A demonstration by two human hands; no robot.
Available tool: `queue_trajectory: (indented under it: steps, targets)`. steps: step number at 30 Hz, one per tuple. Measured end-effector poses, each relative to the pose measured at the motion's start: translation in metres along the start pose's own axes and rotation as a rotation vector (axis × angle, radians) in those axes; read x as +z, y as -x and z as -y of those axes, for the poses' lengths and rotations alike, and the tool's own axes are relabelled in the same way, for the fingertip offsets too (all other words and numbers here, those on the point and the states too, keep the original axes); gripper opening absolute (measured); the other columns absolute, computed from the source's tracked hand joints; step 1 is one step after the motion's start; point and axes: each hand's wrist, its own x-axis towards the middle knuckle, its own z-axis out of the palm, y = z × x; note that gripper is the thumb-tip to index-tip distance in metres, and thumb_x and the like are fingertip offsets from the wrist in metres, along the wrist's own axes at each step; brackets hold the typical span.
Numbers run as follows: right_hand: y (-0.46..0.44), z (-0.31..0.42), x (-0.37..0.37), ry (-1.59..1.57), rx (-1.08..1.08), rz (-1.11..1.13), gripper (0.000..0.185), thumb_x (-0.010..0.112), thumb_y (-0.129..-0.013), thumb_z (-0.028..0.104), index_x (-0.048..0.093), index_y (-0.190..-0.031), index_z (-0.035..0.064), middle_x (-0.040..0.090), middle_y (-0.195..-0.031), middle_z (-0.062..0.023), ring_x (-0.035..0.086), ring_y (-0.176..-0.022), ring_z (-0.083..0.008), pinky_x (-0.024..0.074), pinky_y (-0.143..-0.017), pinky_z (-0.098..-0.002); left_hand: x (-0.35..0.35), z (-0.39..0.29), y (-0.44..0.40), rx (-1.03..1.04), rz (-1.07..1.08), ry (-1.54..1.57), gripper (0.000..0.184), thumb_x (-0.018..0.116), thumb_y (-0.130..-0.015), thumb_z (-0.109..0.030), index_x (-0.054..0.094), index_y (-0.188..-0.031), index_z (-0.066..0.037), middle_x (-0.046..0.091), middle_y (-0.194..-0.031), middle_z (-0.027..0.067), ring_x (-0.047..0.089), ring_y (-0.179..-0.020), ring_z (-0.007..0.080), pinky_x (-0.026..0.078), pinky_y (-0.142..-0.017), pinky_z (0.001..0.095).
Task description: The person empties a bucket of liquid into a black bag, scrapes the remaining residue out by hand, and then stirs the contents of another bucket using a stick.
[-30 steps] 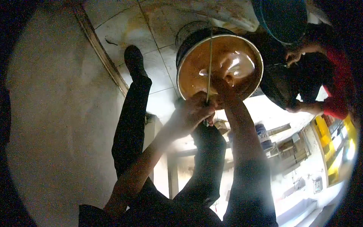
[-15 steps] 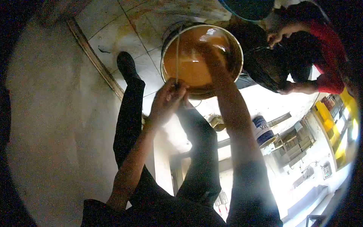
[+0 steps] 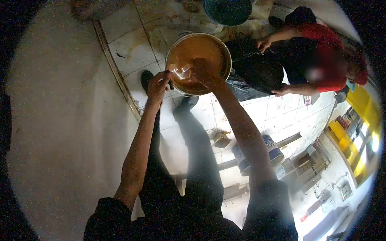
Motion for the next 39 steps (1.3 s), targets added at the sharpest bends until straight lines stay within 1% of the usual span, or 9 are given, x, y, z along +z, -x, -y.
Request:
queue_trajectory:
  steps: [1,5,11,14,18,26,28,32,39]
  targets:
    - [0.002,0.003,-0.011,0.006,0.0,-0.048,0.018,0.053,-0.083,0.009,0.064,-0.098,0.0066,0.066,-0.089,-0.0125,0.064,-0.084,-0.0296,0.0491,-0.078,-0.0402,0.002,0.006,-0.001,0.274,0.002,-0.121,0.034,0.063,-0.086,-0.04,0.064,-0.097,-0.008,0.063,-0.075,-0.0008,0.054,-0.062,0.0046,0.038,-0.048,0.0212]
    - [-0.009,-0.005,-0.026,-0.469,0.238,-0.041,0.017,0.056,-0.079,0.011,0.063,-0.093,0.004,0.065,-0.09,-0.0134,0.063,-0.08,-0.0308,0.05,-0.074,-0.0439,0.015,-0.003,-0.009,0.058,0.082,0.059,0.03,0.064,-0.087,-0.033,0.063,-0.101,-0.006,0.064,-0.079,0.0008,0.055,-0.066,0.0063,0.039,-0.052,0.0232]
    - [-0.041,-0.072,0.039,0.346,-0.227,-0.439,0.022,0.055,-0.086,0.02,0.066,-0.098,0.0054,0.065,-0.095,-0.0177,0.061,-0.091,-0.0337,0.0473,-0.084,-0.0425,0.029,-0.021,-0.006,0.148,0.038,-0.059,0.027,0.055,-0.092,-0.026,0.056,-0.104,-0.002,0.062,-0.087,0.0066,0.06,-0.081,0.0151,0.049,-0.069,0.0294]
    - [-0.027,-0.004,-0.018,-0.262,0.497,-0.248,0.035,0.055,-0.086,0.019,0.053,-0.117,0.0032,0.058,-0.112,-0.0195,0.059,-0.099,-0.0341,0.0482,-0.084,-0.0417,0.032,-0.015,-0.01,0.167,0.062,0.063,0.027,0.054,-0.093,-0.024,0.052,-0.109,-0.002,0.06,-0.09,0.0064,0.059,-0.081,0.0137,0.048,-0.069,0.0284]
    - [-0.027,0.017,-0.068,-0.283,0.648,-0.194,0.055,0.059,-0.083,0.02,0.042,-0.132,0.0014,0.052,-0.125,-0.022,0.058,-0.105,-0.0349,0.0494,-0.084,-0.0416,0.031,-0.032,-0.008,-0.032,0.121,0.136,0.027,0.057,-0.09,-0.015,0.048,-0.113,-0.004,0.057,-0.093,0.0052,0.057,-0.08,0.0133,0.047,-0.073,0.0271]
    - [-0.063,-0.06,-0.077,-0.011,0.113,-0.58,0.06,0.06,-0.078,0.028,0.042,-0.13,0.0055,0.064,-0.091,-0.0228,0.063,-0.085,-0.0389,0.0491,-0.073,-0.0414,0.028,-0.002,-0.029,0.223,0.168,0.215,0.033,0.057,-0.092,-0.026,0.049,-0.113,-0.003,0.063,-0.094,0.0078,0.064,-0.087,0.0158,0.049,-0.058,0.0218]
    - [-0.045,0.006,-0.124,-0.318,0.654,-0.054,0.057,0.059,-0.084,0.03,0.043,-0.131,0.0017,0.05,-0.129,-0.0203,0.055,-0.111,-0.0314,0.0483,-0.088,-0.0411,0.027,-0.015,-0.02,0.13,0.149,0.142,0.033,0.056,-0.092,-0.027,0.049,-0.112,-0.001,0.063,-0.092,0.0085,0.064,-0.088,0.0163,0.049,-0.064,0.0227]
    - [-0.03,0.017,-0.069,-0.173,0.594,-0.03,0.041,0.055,-0.088,0.028,0.054,-0.12,0.0024,0.059,-0.117,-0.0141,0.06,-0.103,-0.0266,0.0497,-0.083,-0.0377,0.029,-0.011,-0.019,0.042,0.149,0.199,0.034,0.057,-0.092,-0.028,0.05,-0.111,0.0,0.063,-0.09,0.0096,0.064,-0.09,0.0161,0.049,-0.069,0.0247]
    - [-0.008,0.012,0.018,-1.281,0.586,-0.259,0.045,0.049,-0.092,0.042,0.058,-0.112,0.0032,0.064,-0.1,-0.0087,0.062,-0.09,-0.0173,0.051,-0.08,-0.0314,0.03,-0.012,-0.008,0.257,-0.027,-0.045,0.017,0.057,-0.089,-0.012,0.058,-0.103,-0.002,0.061,-0.087,0.0107,0.061,-0.076,0.0192,0.049,-0.069,0.029]
